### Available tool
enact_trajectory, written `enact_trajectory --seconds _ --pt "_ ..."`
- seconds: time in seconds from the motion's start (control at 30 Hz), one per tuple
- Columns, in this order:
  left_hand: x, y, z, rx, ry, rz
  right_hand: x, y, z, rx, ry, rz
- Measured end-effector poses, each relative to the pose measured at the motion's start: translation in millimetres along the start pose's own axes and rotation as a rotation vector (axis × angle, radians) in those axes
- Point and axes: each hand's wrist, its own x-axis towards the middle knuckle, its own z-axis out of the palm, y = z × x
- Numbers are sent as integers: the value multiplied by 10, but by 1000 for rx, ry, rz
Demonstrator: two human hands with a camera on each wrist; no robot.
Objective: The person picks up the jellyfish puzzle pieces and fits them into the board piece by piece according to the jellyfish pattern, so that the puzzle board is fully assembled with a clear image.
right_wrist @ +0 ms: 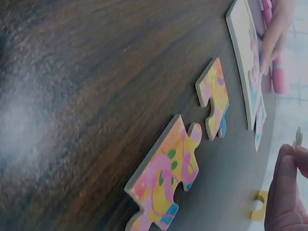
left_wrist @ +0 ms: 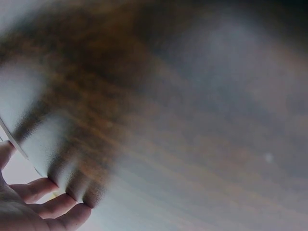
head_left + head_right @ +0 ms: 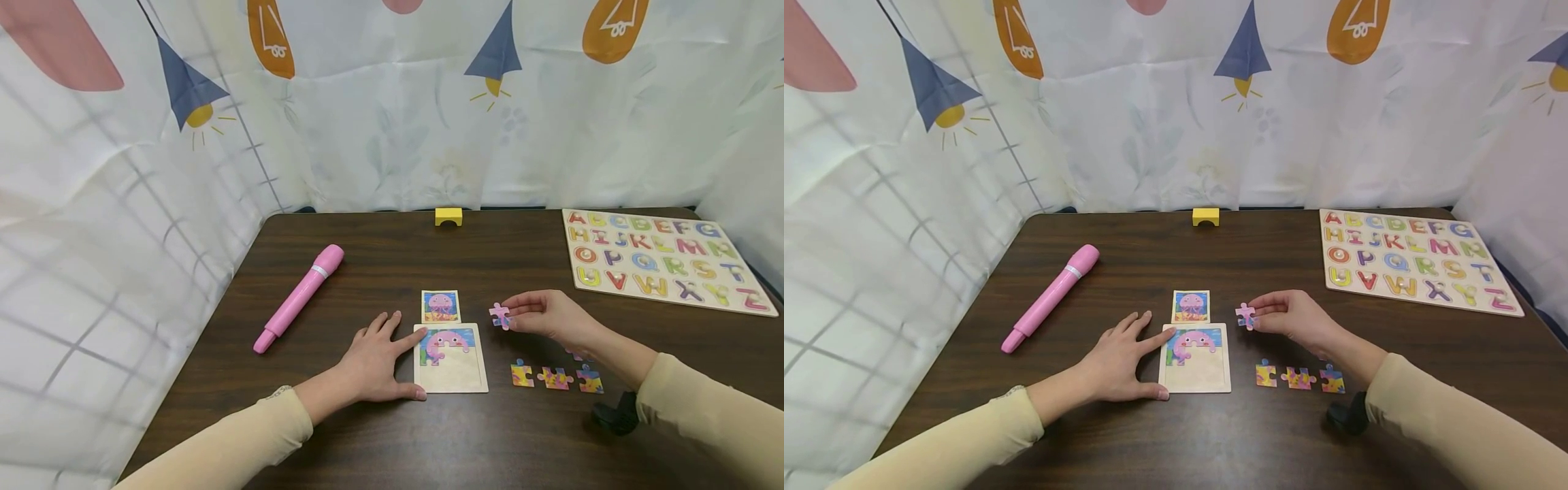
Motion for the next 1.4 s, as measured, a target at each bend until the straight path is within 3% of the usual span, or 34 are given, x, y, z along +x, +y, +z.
enact_trajectory --seconds 0.23,0.47,0.77,1.13,1.4 --pt "1 -10 -4 3 8 6 28 -95 173 -159 6 -73" --pt "10 -13 -5 5 3 -2 129 -183 484 -267 -54 -149" --pt "12 2 -5 -2 11 4 189 -232 756 -328 -79 -144" --pt "0 -6 6 3 19 6 189 -247 875 -409 -39 -166" --pt "-6 -13 18 -2 28 13 166 -323 940 -439 -24 -124"
